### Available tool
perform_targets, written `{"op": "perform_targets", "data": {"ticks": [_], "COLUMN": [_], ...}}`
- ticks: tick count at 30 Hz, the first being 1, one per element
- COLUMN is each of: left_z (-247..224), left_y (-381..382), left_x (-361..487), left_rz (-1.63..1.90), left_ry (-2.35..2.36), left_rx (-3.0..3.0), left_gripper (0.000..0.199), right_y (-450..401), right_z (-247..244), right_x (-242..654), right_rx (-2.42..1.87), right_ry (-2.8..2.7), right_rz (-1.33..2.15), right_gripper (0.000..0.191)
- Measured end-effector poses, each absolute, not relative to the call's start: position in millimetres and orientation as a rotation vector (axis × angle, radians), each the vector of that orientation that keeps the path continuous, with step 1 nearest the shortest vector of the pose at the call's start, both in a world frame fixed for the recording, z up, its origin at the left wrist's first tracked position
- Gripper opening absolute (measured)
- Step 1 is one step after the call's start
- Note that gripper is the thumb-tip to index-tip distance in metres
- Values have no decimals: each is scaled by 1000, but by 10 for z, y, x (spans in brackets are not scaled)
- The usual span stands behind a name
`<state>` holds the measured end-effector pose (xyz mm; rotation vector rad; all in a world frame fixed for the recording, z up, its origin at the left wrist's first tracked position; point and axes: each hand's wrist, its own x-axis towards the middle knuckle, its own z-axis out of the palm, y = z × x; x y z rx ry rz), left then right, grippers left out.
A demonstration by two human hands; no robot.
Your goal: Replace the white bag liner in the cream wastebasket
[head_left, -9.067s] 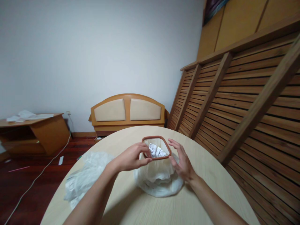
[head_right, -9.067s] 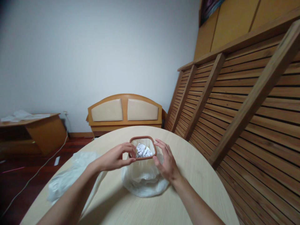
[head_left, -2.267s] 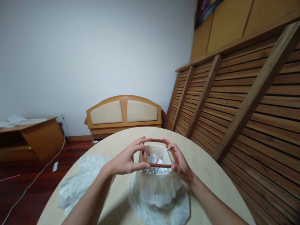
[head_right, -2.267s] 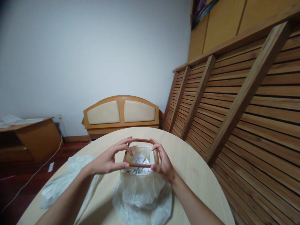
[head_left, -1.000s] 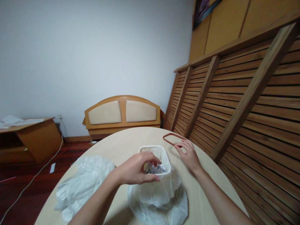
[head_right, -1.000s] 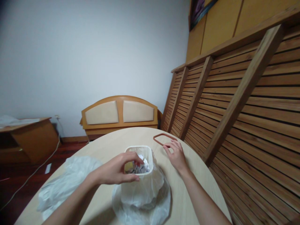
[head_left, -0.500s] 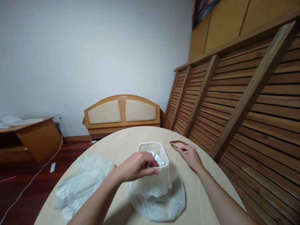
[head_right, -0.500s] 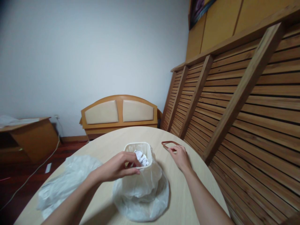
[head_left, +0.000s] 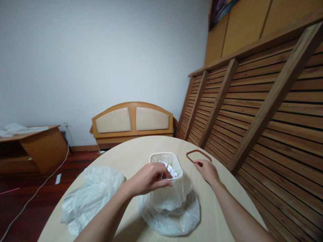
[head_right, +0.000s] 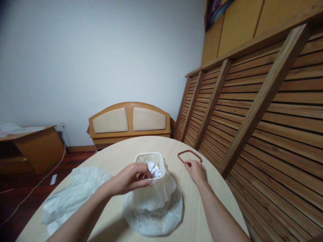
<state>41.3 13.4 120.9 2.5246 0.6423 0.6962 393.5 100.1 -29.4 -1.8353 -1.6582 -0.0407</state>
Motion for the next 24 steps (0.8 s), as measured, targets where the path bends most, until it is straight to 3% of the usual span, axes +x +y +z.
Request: {"op": "perform_targets", "data": {"ticks": [13,24], "left_z": [1149,1158], "left_y": [200,74], "left_x": [429,403], "left_rz": [760,863], "left_ry": [612,662], "left_rx": [2542,2690], "left_gripper": [27,24], "right_y": [978,930], "right_z": [-293,-209], "right_x": [3858,3776], "right_rx": [-1995,-1812], "right_ry": [-1765,-1689], "right_rz": [-100,-127], "right_gripper": [44,39]}}
